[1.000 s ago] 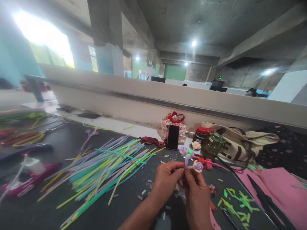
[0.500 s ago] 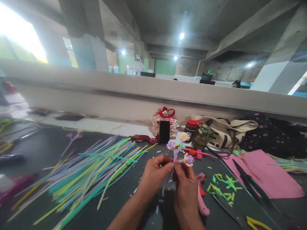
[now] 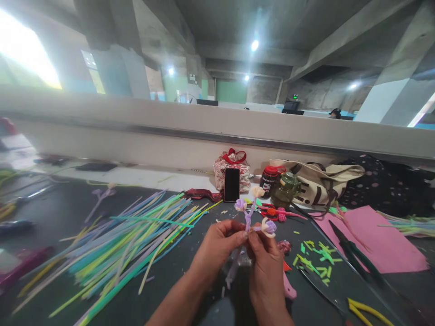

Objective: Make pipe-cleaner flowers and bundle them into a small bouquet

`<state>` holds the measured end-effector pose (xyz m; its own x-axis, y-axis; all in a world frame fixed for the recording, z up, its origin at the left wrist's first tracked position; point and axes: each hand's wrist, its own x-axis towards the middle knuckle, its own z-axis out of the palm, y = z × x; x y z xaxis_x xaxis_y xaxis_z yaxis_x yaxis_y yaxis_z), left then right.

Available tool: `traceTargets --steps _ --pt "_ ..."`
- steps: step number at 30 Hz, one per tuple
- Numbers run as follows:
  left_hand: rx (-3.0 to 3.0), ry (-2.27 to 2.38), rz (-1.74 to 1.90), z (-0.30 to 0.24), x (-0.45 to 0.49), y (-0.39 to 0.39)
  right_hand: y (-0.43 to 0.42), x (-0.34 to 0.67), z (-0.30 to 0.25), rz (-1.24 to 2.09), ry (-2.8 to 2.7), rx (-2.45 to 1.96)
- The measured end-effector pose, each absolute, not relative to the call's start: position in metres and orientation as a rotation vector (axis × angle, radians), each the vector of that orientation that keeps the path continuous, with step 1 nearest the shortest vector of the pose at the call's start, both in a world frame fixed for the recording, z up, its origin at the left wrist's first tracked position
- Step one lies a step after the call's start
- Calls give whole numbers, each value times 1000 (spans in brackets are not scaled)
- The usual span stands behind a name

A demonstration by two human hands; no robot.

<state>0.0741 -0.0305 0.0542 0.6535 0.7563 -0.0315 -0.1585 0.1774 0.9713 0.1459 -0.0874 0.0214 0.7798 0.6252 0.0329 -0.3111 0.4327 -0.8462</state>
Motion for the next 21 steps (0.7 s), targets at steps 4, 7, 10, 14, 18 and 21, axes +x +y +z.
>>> traceTargets --steps 4,7,10,14,18,21 --pt "1228 555 606 53 70 -29 -89 147 16 622 -360 -955" --pt "1242 557 615 54 68 -30 -90 150 12 624 -350 -969" --pt "1249 559 647 56 69 -30 -92 152 12 645 -313 -963" --pt "1304 545 670 53 71 -29 -93 154 15 650 -302 -962" --pt "1472 575 674 51 69 -28 -93 157 13 642 -287 -992" --pt "1710 621 678 55 66 -30 -92 159 11 651 -263 -987"
